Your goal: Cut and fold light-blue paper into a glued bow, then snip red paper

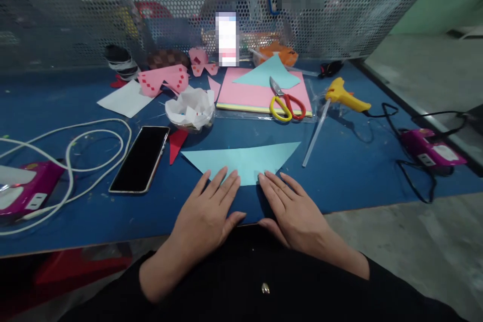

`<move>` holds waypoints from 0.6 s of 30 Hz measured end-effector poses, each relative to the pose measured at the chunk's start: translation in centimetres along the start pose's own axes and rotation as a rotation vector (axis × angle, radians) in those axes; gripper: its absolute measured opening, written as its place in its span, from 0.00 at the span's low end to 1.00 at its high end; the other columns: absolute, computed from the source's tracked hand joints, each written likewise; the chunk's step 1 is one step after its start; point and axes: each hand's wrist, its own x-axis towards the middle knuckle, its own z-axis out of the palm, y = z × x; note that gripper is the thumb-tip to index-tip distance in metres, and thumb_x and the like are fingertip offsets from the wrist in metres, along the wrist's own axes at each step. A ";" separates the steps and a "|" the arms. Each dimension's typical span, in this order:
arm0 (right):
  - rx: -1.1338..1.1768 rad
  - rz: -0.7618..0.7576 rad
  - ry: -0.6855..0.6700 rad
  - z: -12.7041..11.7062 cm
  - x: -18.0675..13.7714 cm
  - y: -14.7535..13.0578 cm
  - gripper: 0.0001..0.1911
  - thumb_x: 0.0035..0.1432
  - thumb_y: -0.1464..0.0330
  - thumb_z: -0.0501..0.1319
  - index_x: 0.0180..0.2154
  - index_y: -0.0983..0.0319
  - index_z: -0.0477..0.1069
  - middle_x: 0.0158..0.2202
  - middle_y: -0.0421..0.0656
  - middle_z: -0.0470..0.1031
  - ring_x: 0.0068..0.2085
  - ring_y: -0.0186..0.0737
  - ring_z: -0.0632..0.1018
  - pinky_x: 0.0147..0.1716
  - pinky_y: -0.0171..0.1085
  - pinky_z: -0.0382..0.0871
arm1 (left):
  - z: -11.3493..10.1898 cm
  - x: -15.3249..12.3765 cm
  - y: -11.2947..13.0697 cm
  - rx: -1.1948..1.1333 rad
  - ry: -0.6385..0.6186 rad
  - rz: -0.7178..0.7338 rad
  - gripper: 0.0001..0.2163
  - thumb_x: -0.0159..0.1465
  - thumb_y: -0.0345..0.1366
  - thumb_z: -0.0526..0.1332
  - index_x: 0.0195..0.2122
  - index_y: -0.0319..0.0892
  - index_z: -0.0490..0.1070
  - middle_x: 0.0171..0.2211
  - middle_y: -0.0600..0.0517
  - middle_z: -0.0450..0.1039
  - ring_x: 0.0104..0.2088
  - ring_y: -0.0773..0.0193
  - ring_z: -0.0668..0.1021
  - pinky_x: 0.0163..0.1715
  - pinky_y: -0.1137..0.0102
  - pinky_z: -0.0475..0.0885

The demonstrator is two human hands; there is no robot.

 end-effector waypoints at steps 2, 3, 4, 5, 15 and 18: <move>0.016 0.017 0.009 0.1 -0.1 0.0 0.33 0.69 0.59 0.50 0.64 0.80 0.56 0.64 0.62 0.63 0.66 0.58 0.63 0.61 0.58 0.61 | 0.0 0.2 -0.4 -0.009 -0.003 0.031 0.23 0.70 0.44 0.53 0.59 0.32 0.67 0.60 0.39 0.69 0.60 0.44 0.71 0.57 0.47 0.66; 0.023 0.021 0.017 0.1 -0.1 -0.1 0.33 0.69 0.60 0.51 0.64 0.80 0.56 0.64 0.62 0.63 0.66 0.58 0.63 0.61 0.58 0.62 | -0.1 0.3 -0.8 -0.008 0.010 0.032 0.21 0.70 0.42 0.53 0.57 0.32 0.69 0.58 0.39 0.71 0.58 0.45 0.73 0.56 0.47 0.67; 0.029 0.023 0.025 0.1 0.0 -0.1 0.33 0.68 0.60 0.51 0.64 0.79 0.56 0.64 0.61 0.64 0.66 0.57 0.64 0.61 0.57 0.62 | -0.3 0.4 -1.1 -0.014 0.028 0.023 0.19 0.70 0.41 0.53 0.54 0.34 0.71 0.55 0.40 0.75 0.55 0.46 0.76 0.55 0.48 0.68; 0.031 0.023 0.037 0.1 0.0 -0.1 0.32 0.68 0.60 0.52 0.64 0.78 0.57 0.64 0.61 0.64 0.65 0.57 0.64 0.61 0.57 0.62 | -0.6 0.7 -1.5 -0.037 0.046 0.007 0.16 0.70 0.39 0.53 0.51 0.36 0.74 0.52 0.42 0.78 0.52 0.48 0.78 0.54 0.49 0.69; 0.074 0.056 0.163 -0.4 2.0 0.4 0.17 0.67 0.69 0.55 0.55 0.70 0.70 0.51 0.54 0.80 0.53 0.51 0.78 0.54 0.55 0.69 | -0.8 8.3 -6.0 -0.196 -0.177 -0.246 0.26 0.49 0.50 0.71 0.45 0.40 0.71 0.44 0.42 0.74 0.45 0.48 0.75 0.45 0.55 0.71; 0.117 0.096 0.158 -3.0 2.2 1.6 0.13 0.66 0.67 0.57 0.50 0.64 0.73 0.45 0.47 0.82 0.47 0.44 0.81 0.49 0.46 0.73 | -0.8 8.9 -6.5 -0.218 -0.227 -0.237 0.20 0.48 0.49 0.71 0.36 0.43 0.70 0.39 0.46 0.73 0.41 0.51 0.74 0.40 0.60 0.70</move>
